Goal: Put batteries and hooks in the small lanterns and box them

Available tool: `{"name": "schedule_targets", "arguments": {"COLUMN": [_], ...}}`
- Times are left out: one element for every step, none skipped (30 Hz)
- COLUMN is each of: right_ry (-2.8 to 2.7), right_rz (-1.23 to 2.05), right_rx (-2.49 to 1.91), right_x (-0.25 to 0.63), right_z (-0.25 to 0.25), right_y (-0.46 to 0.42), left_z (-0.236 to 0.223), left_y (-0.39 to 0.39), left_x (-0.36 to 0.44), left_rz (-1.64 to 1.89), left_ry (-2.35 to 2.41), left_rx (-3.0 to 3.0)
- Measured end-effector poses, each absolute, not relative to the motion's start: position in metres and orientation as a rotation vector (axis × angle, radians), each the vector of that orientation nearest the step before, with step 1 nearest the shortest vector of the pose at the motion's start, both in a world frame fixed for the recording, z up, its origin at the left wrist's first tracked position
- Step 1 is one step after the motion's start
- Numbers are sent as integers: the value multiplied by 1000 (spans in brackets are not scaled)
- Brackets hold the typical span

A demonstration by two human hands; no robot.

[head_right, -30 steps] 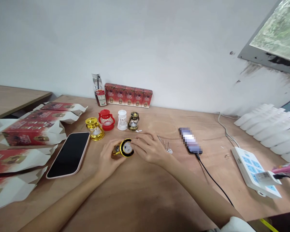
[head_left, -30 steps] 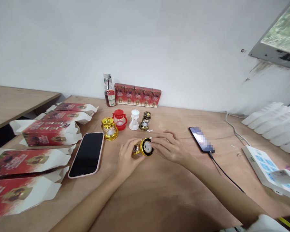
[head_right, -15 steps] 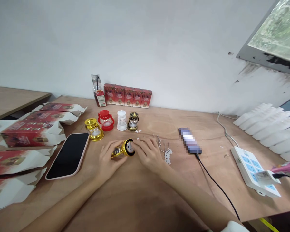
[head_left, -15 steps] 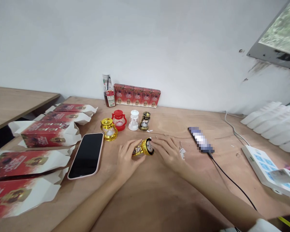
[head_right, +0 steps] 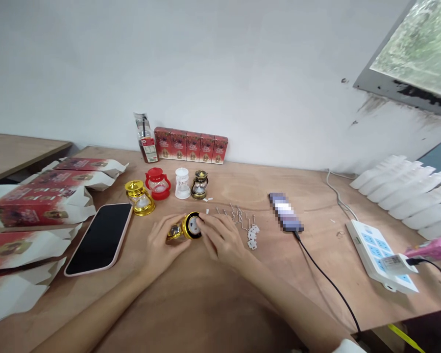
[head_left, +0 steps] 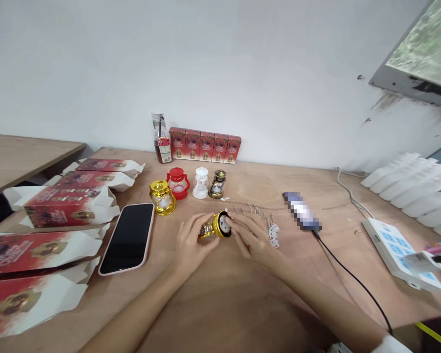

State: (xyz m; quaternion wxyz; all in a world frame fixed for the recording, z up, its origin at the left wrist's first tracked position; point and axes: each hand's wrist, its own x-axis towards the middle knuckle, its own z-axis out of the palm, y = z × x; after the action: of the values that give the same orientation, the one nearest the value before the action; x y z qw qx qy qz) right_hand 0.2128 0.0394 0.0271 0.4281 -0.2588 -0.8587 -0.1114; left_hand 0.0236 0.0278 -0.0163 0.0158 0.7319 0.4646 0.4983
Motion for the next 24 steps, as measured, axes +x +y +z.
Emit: {"name": "schedule_targets", "arguments": {"right_ry": [-2109, -2068, -2024, -1997, -2003, -2026, -2066, -2107, -2147, -2182, -2209, -2228, -2240, -2251, -2260, -2271, -2283, -2296, -2306, -2313, -2313, -2304, -2288, -2265], "right_rz": [-268, -260, -251, -244, -226, -201, -166, -133, -106, -83, -69, -59, -51, -42, -31, -21, -8, 5, 19, 32, 43, 52, 58, 61], "right_rx": [-718, -825, -965, -1120, -1286, -1441, -1570, -1663, -1711, -1727, -1719, -1699, -1680, -1666, -1654, -1644, -1631, -1615, -1595, -1573, -1550, -1528, -1507, -1487], "right_x": [218, 225, 233, 242, 253, 263, 273, 281, 288, 294, 298, 300, 301, 301, 301, 301, 300, 300, 300, 300, 300, 301, 302, 304], "right_z": [28, 29, 29, 29, 29, 28, 27, 25, 23, 21, 20, 18, 17, 17, 16, 16, 15, 15, 14, 12, 11, 9, 8, 8], "right_y": [42, 47, 51, 56, 62, 66, 71, 74, 77, 79, 81, 83, 86, 89, 92, 95, 99, 102, 105, 108, 110, 111, 112, 112], "left_z": [-16, -17, -17, -17, -17, -17, -17, -17, -17, -17, -17, -16, -16, -16, -15, -15, -14, -14, -14, -14, -14, -14, -14, -14], "left_y": [28, 29, 30, 31, 32, 33, 34, 35, 35, 35, 35, 35, 35, 34, 34, 34, 33, 34, 34, 34, 35, 35, 35, 36], "left_x": [24, 24, 24, 24, 24, 24, 25, 25, 25, 26, 26, 27, 27, 27, 27, 27, 27, 27, 27, 27, 27, 27, 27, 27], "left_rz": [1571, 1597, 1621, 1643, 1660, 1673, 1681, 1683, 1683, 1685, 1688, 1694, 1703, 1715, 1729, 1746, 1764, 1782, 1798, 1809, 1815, 1819, 1821, 1825], "left_ry": [1438, 1434, 1437, 1450, 1476, 1508, 1539, 1562, 1575, 1576, 1571, 1561, 1551, 1539, 1528, 1518, 1510, 1504, 1500, 1499, 1499, 1496, 1492, 1490], "left_rx": [2256, 2225, 2184, 2134, 2078, 2021, 1968, 1923, 1886, 1859, 1837, 1818, 1800, 1787, 1779, 1773, 1770, 1766, 1762, 1755, 1745, 1738, 1733, 1727]}}
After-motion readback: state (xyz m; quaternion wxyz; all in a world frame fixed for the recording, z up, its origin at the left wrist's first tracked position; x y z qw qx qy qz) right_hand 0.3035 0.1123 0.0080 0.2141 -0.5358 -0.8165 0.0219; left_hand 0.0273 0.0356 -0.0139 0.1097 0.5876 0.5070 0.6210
